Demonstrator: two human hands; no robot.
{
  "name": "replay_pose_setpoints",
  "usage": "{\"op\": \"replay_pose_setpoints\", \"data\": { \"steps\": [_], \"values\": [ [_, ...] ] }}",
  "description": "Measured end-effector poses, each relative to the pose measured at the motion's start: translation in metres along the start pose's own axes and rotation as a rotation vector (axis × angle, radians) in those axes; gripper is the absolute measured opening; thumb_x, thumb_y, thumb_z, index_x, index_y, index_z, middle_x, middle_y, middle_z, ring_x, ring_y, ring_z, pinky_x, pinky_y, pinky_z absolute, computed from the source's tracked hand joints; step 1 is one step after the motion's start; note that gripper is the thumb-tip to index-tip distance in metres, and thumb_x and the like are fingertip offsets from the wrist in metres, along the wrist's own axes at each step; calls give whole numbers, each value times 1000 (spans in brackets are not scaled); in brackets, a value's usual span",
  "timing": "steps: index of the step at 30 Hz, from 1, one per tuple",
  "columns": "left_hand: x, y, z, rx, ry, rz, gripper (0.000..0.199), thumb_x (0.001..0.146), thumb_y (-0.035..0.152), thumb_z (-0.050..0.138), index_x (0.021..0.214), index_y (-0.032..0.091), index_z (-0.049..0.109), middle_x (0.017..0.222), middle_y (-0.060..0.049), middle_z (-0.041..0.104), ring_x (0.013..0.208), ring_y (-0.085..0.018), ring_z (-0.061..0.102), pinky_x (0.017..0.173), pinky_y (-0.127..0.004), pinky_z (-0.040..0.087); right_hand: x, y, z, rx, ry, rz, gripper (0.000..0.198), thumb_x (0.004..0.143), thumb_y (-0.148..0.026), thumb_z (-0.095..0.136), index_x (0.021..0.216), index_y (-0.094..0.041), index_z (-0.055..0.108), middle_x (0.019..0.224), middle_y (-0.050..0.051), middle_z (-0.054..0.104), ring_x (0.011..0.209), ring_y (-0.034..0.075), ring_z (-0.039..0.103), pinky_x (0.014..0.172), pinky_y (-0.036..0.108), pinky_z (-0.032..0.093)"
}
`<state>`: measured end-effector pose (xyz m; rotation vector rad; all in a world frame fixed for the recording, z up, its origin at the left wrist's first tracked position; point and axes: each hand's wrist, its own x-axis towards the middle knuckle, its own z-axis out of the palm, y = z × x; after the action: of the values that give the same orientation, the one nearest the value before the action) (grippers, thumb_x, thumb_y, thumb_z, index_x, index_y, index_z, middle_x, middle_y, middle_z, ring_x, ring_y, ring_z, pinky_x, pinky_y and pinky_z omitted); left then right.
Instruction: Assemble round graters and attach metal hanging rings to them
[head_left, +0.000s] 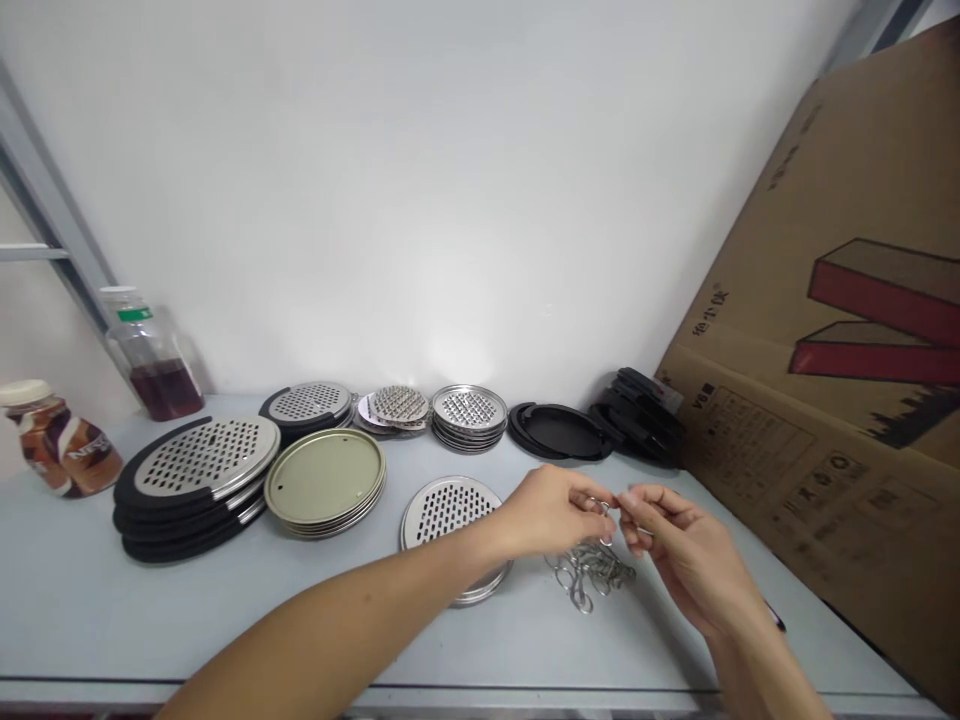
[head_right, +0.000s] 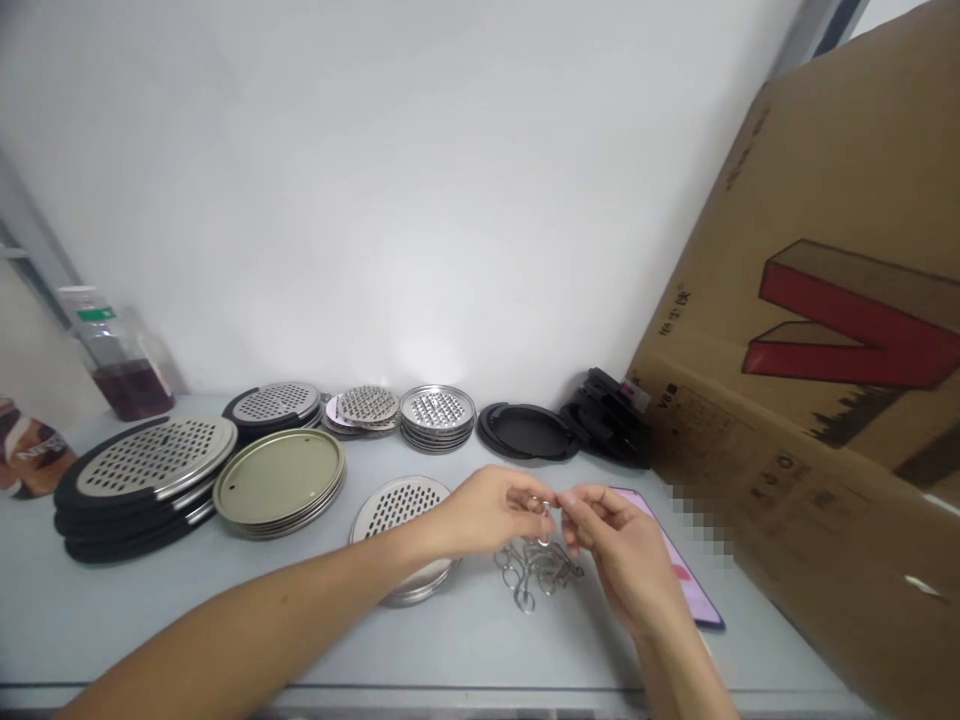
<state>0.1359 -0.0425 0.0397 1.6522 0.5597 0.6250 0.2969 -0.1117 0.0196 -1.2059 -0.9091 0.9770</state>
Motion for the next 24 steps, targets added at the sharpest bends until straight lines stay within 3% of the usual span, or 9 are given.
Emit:
{"op": "replay_pose_setpoints", "data": {
  "steps": [4, 9, 12, 17, 21, 24],
  "values": [
    [-27, 4, -5, -156, 135, 52, 28, 76, 19, 67, 103, 11, 68, 85, -8, 71, 75, -17, 66, 73, -30, 53, -18, -1, 18, -77, -106, 25, 39, 69, -39, 77, 99, -20, 63, 77, 4, 69, 66, 18, 65, 63, 30, 54],
    [-40, 3, -5, 9, 284, 147, 20, 80, 26, 66, 94, 16, 74, 94, -8, 73, 88, -20, 66, 80, -30, 53, -29, 2, 28, -241, -24, -69, 35, 64, -41, 79, 88, -18, 70, 76, 7, 71, 69, 22, 67, 68, 32, 55],
    [-44, 1, -2, 24, 267, 147, 23, 83, 31, 62, 97, 17, 74, 90, -7, 72, 77, -18, 67, 72, -28, 55, -29, 5, 22, -261, 20, -111, 31, 63, -38, 80, 86, -18, 73, 76, 6, 71, 64, 20, 65, 63, 30, 55],
    [-43, -3, 9, -80, 150, 107, 27, 85, 33, 59, 98, 14, 72, 77, -6, 72, 70, -17, 68, 66, -28, 56, -20, 6, 16, 76, 109, -74, 30, 61, -32, 82, 88, -22, 72, 75, 3, 69, 65, 16, 64, 61, 26, 55],
    [-37, -6, 15, -42, 209, 121, 20, 79, 30, 65, 90, 14, 72, 76, -5, 72, 69, -17, 67, 65, -26, 54, -17, 9, 21, 125, 115, -20, 27, 62, -33, 82, 84, -20, 74, 80, 6, 70, 71, 19, 65, 62, 28, 56],
    [-32, -5, 14, 2, 250, 169, 16, 80, 27, 64, 88, 16, 72, 79, -4, 71, 72, -16, 66, 67, -24, 53, -20, 11, 21, 112, 36, -1, 36, 68, -37, 77, 100, -21, 72, 97, 9, 71, 92, 24, 65, 76, 32, 55]
  ]
}}
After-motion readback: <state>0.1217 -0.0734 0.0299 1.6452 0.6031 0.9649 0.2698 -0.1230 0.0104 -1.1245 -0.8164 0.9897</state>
